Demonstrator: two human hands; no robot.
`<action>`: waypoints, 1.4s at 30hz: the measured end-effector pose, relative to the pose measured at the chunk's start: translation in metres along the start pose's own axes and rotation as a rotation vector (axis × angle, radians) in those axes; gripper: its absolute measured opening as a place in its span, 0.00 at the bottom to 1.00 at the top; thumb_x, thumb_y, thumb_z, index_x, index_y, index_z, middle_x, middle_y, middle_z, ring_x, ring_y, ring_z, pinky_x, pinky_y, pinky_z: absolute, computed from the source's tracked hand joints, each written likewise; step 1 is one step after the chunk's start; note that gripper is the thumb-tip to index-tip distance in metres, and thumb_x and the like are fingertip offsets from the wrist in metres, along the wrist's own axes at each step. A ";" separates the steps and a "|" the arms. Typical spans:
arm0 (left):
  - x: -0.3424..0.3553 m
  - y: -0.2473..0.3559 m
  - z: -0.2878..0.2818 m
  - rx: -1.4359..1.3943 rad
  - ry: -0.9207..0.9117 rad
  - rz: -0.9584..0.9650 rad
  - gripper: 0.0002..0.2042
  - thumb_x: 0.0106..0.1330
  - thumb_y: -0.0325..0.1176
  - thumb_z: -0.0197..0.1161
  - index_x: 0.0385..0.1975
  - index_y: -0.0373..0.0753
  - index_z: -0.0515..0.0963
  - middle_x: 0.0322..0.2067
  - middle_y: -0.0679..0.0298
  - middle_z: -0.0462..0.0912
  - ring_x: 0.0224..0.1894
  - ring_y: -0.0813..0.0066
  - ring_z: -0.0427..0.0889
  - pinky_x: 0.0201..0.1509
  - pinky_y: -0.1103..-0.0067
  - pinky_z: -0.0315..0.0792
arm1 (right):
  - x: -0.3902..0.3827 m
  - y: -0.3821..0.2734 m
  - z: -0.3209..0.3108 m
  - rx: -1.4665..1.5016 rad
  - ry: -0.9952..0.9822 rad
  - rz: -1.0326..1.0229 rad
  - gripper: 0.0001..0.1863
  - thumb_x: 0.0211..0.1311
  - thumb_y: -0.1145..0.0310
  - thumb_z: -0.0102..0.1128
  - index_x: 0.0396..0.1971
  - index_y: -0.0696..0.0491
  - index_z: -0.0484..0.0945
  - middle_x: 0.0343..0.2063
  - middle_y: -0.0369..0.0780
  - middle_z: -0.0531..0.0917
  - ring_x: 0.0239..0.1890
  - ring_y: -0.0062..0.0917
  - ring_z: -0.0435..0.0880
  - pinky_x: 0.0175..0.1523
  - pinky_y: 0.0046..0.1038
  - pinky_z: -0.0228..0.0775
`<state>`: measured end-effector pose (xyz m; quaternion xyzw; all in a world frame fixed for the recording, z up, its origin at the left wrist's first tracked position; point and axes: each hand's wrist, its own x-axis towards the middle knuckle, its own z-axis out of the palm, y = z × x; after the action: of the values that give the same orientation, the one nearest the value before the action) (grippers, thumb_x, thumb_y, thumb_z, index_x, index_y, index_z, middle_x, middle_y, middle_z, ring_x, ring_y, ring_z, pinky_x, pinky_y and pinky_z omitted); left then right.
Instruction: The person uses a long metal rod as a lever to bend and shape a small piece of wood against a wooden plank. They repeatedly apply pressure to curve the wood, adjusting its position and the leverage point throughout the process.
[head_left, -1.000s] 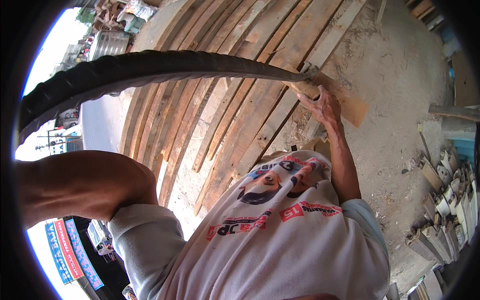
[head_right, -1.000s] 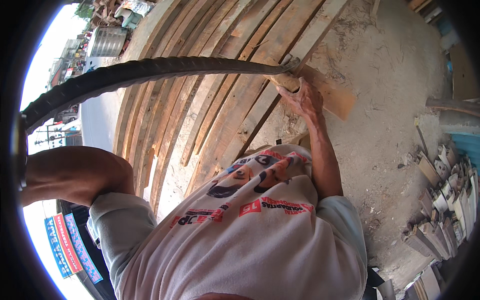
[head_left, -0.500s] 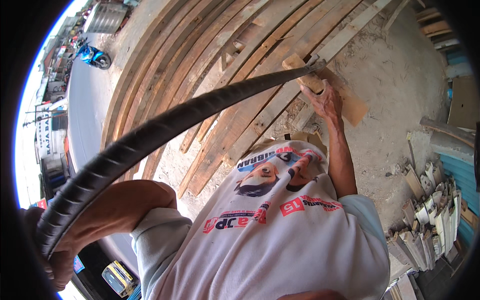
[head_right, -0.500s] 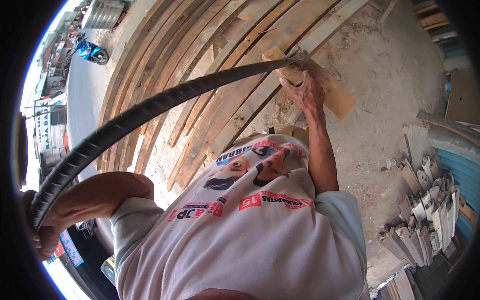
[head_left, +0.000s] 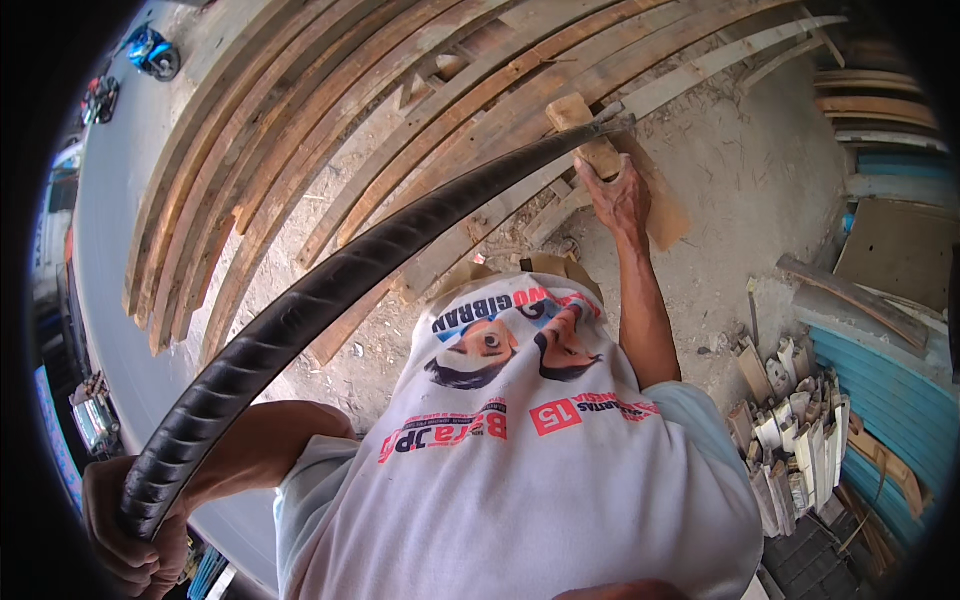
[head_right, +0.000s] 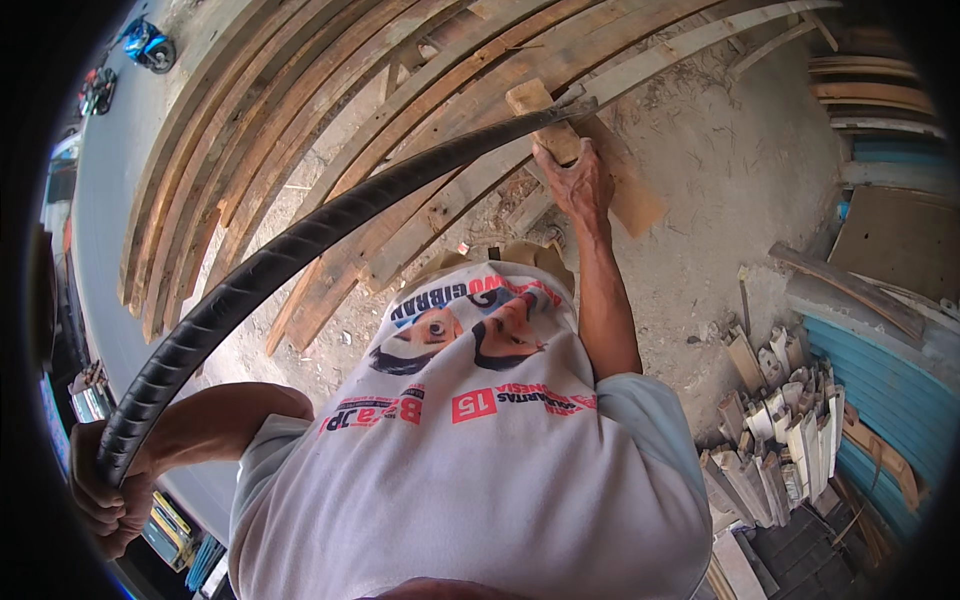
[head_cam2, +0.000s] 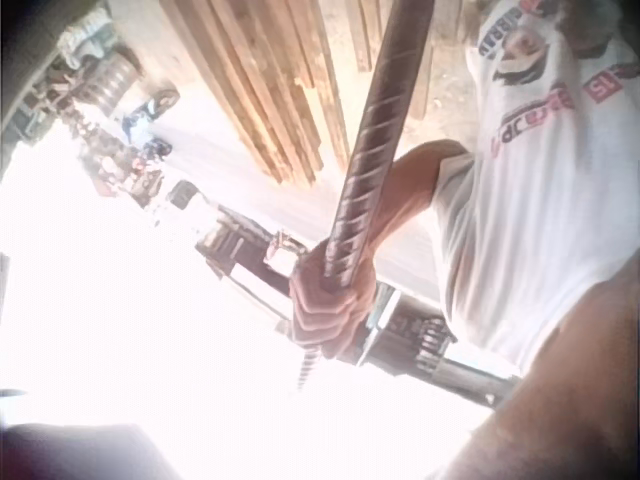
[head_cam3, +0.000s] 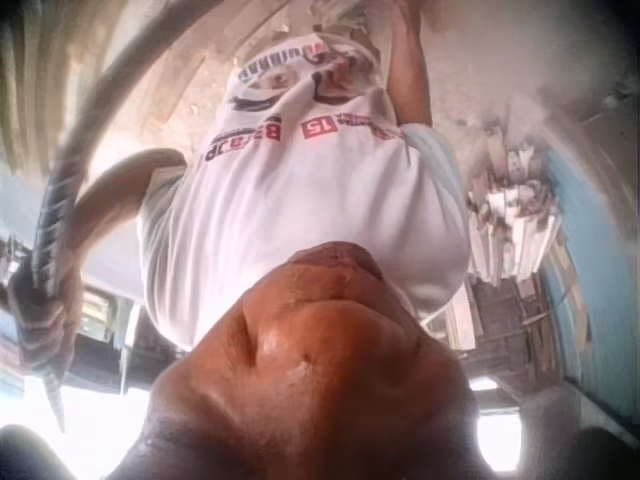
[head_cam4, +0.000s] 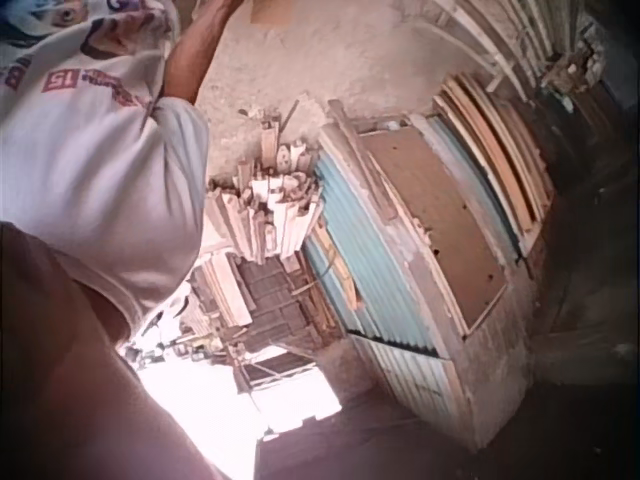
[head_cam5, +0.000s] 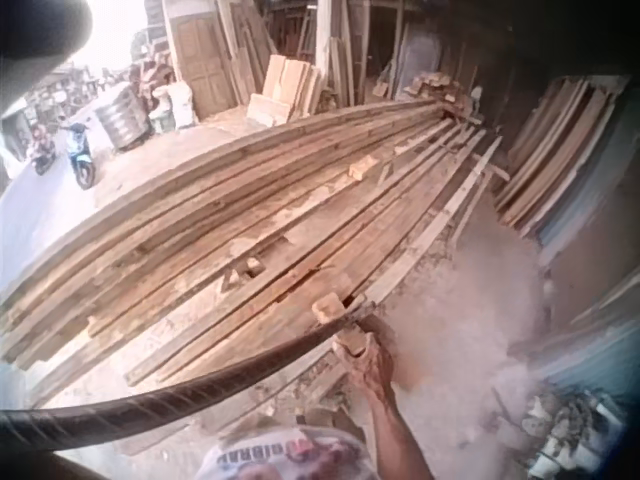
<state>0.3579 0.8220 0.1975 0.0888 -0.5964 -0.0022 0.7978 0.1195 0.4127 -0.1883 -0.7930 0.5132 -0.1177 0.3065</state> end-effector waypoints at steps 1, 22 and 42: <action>-0.022 0.001 -0.001 -0.085 0.098 -0.021 0.11 0.53 0.22 0.66 0.17 0.43 0.69 0.10 0.74 0.70 0.10 0.87 0.68 0.13 0.88 0.66 | -0.005 -0.011 -0.004 -0.039 -0.035 -0.014 0.44 0.55 0.32 0.62 0.53 0.61 0.73 0.48 0.58 0.82 0.52 0.50 0.82 0.55 0.45 0.74; -0.343 0.118 -0.081 0.185 1.518 -0.083 0.20 0.61 0.36 0.57 0.11 0.50 0.56 0.09 0.72 0.55 0.11 0.78 0.55 0.20 0.80 0.57 | 0.026 -0.027 -0.116 -0.266 -0.330 -0.081 0.54 0.44 0.38 0.74 0.62 0.66 0.70 0.58 0.56 0.78 0.61 0.47 0.78 0.65 0.39 0.69; -0.280 0.072 -0.059 0.414 1.746 -0.231 0.23 0.65 0.39 0.59 0.11 0.49 0.55 0.09 0.72 0.54 0.11 0.77 0.56 0.17 0.80 0.57 | 0.071 0.040 -0.175 -0.198 -0.498 -0.060 0.51 0.36 0.46 0.81 0.60 0.63 0.74 0.49 0.55 0.83 0.54 0.43 0.83 0.59 0.39 0.73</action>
<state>0.3259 0.9317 -0.0747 0.2600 0.2454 0.0931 0.9293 0.0335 0.2744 -0.0842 -0.8384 0.4075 0.1226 0.3406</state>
